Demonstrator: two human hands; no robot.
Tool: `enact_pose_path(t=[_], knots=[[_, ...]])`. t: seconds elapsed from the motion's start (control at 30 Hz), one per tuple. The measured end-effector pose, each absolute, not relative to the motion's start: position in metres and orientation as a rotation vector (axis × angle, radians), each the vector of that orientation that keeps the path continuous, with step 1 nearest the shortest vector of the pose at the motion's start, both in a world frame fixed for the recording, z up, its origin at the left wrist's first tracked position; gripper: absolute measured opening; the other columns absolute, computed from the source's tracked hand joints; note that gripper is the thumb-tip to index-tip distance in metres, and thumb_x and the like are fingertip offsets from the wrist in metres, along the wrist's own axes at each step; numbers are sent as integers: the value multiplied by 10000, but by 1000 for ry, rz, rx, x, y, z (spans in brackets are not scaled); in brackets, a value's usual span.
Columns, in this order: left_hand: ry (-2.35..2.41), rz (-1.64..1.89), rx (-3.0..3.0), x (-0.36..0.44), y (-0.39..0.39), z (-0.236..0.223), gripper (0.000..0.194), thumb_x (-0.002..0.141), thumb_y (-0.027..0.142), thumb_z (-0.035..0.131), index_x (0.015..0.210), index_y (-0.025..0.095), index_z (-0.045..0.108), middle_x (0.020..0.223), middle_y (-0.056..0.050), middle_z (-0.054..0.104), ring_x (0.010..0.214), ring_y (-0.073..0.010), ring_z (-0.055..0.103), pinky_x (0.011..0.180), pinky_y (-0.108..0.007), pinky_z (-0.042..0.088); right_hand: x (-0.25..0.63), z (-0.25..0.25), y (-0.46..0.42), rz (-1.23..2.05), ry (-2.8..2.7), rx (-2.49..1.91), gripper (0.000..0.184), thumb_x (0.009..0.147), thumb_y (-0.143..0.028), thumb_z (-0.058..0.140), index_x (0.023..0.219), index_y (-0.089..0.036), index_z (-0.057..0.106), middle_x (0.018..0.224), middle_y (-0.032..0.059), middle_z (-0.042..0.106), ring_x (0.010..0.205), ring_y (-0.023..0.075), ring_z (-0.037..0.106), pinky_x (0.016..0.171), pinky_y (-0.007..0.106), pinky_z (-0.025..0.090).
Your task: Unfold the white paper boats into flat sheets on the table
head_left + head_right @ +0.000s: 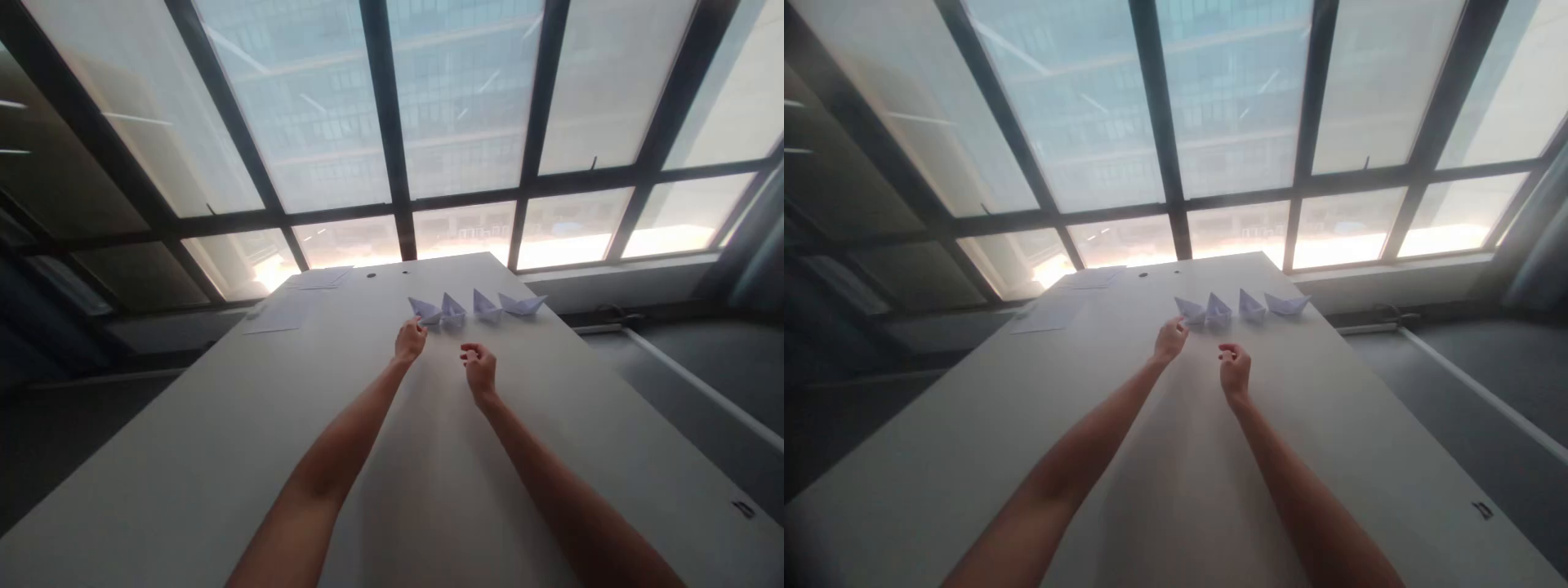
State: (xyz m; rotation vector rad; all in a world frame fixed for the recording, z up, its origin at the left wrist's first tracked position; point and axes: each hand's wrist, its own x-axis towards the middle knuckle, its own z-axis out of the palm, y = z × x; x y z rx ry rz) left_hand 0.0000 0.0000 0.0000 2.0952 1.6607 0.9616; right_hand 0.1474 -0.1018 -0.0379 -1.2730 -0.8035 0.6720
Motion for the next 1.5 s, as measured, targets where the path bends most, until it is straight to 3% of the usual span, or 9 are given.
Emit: enact_pose_path(t=[0.2,0.47,0.6,0.7,0.8,0.93,1.13,1.37,1.5], knots=[[1708,828,2009,17,33,-30,497,902,238,627,1391,198,547,1069,-114,732,1034,-235,669,911,-309,473,137,-72,-101,627,-1017,-1334,300,691,-314,463,780,-171,710,669,57,673,642,217,615,651,319,466],[1712,983,1890,8,24,-37,304,877,135,519,1071,136,753,1092,-147,735,1029,-234,672,894,-291,462,142,-70,-103,685,-1059,-1303,271,711,-304,472,772,-172,701,710,68,686,668,215,626,651,317,482],[1679,1072,1817,-28,-20,-36,357,893,186,438,1022,118,764,862,-96,758,770,-200,688,705,-268,483,142,-63,-102,805,-873,-1206,382,759,-401,535,1010,-161,695,1026,129,703,824,226,654,653,306,528],[1610,1104,1840,-51,-64,-35,323,890,282,493,926,141,781,816,-54,752,726,-188,670,670,-260,472,136,-58,-105,1004,-821,-1066,565,789,-499,613,1270,-203,616,1324,156,592,1019,254,651,756,336,563],[1421,1123,1927,-60,-104,-35,282,870,328,560,865,158,785,802,-45,745,728,-184,667,693,-264,483,128,-56,-111,1199,-871,-933,676,800,-543,652,1406,-275,517,1420,138,529,1054,264,655,790,371,568],[1259,1102,2029,-57,-132,-34,195,850,239,593,897,179,772,842,-45,724,688,-149,631,675,-249,480,123,-57,-116,1179,-1048,-931,662,779,-541,677,1355,-235,565,1204,117,670,934,254,668,738,352,552],[1322,1170,2234,-45,-130,-15,118,859,249,657,897,216,764,790,-24,604,713,-152,561,690,-259,451,119,-62,-115,1035,-1144,-994,426,855,-555,533,906,-168,705,800,58,703,693,211,610,650,316,497],[1542,1092,2496,-40,-132,-11,156,918,356,649,881,231,734,834,-53,634,870,-213,595,828,-328,417,112,-54,-123,957,-1446,-966,358,867,-451,478,802,-196,721,805,48,723,756,224,617,718,313,487],[1544,1144,2341,-43,-130,-17,207,919,391,629,859,217,721,801,-34,622,785,-183,583,747,-291,415,112,-47,-126,1010,-1505,-896,372,872,-417,449,890,-193,745,901,56,741,845,248,639,789,334,486]])
